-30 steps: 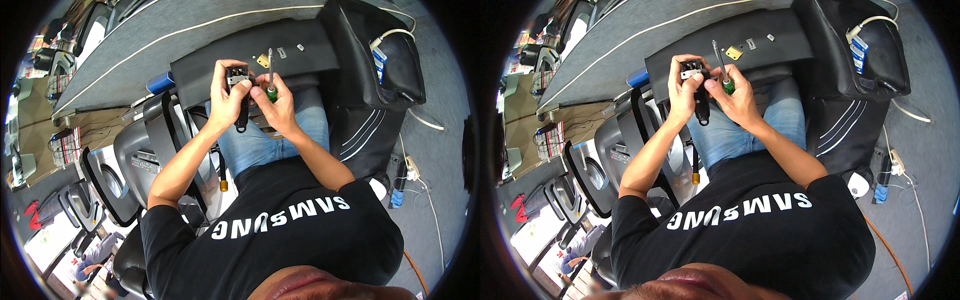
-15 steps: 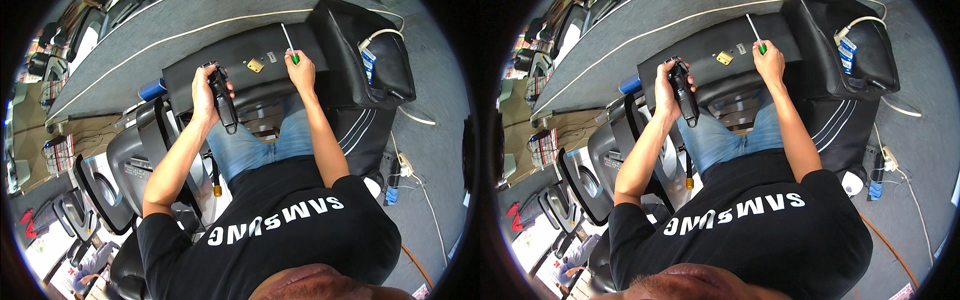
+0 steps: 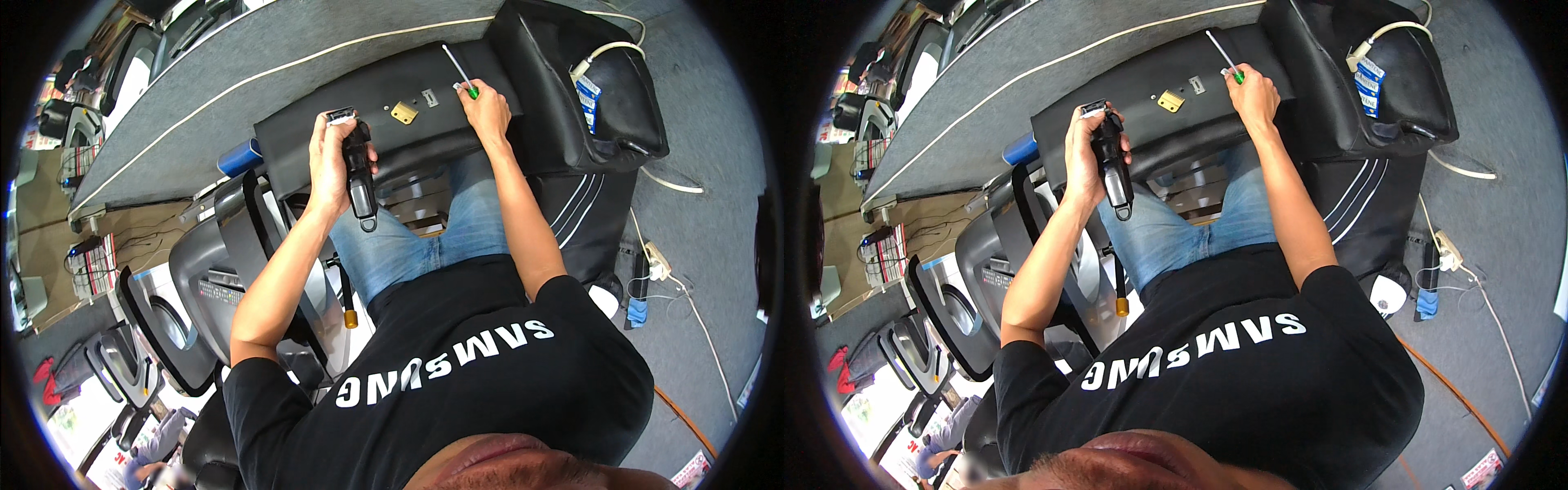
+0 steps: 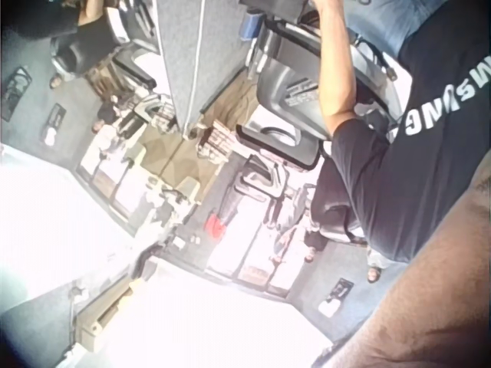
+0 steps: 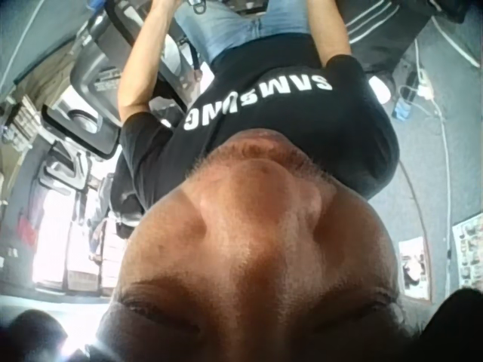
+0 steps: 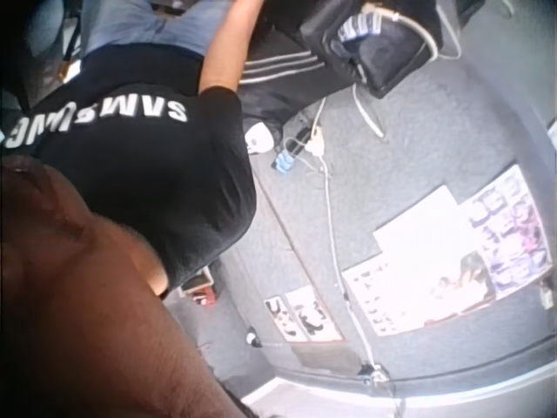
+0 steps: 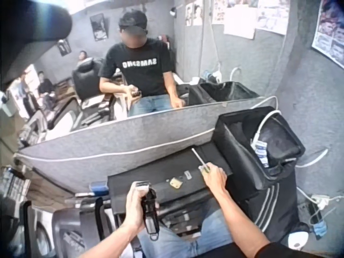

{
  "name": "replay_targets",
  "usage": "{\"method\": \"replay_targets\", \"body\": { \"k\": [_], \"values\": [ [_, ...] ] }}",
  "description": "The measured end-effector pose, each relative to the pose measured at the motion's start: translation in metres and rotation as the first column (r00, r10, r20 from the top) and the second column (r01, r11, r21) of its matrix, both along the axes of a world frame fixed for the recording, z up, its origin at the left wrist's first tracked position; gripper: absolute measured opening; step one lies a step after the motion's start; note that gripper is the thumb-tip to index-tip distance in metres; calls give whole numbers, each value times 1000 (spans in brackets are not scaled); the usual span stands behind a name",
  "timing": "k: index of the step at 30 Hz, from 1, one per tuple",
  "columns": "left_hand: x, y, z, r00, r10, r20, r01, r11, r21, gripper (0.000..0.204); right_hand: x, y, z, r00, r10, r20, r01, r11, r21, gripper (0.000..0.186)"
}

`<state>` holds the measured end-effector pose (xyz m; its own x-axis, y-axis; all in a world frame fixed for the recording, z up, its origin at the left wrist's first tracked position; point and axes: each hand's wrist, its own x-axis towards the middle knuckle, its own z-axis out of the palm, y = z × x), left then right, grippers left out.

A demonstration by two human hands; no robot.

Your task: The person disassembles and reassembles a pair of hair clippers. Using a screwdriver, the person removes the blades, brushes out hair debris, and then carefully aligns and screws the metal blades back onto the clipper body.

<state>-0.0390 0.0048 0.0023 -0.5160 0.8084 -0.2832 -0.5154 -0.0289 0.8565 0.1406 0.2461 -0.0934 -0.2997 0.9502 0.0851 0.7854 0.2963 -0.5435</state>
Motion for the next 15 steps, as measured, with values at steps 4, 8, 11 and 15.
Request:
{"method": "replay_targets", "body": {
  "k": [4,8,11,15],
  "values": [
    [4,0,4,997,-34,-75,33,999,-22,23,0,-2,1,991,32,-132,-31,999,6,26],
    [6,1,1,983,-83,-163,82,997,-14,19,-4,-33,42,892,128,-434,-197,973,-118,24],
    [8,-1,4,968,-107,-226,100,994,-44,21,-11,-76,93,775,202,-599,-345,929,-133,19],
    [11,-2,5,916,-155,-370,140,988,-67,23,-17,-108,120,619,450,-644,-508,854,108,14]
  ]
}}
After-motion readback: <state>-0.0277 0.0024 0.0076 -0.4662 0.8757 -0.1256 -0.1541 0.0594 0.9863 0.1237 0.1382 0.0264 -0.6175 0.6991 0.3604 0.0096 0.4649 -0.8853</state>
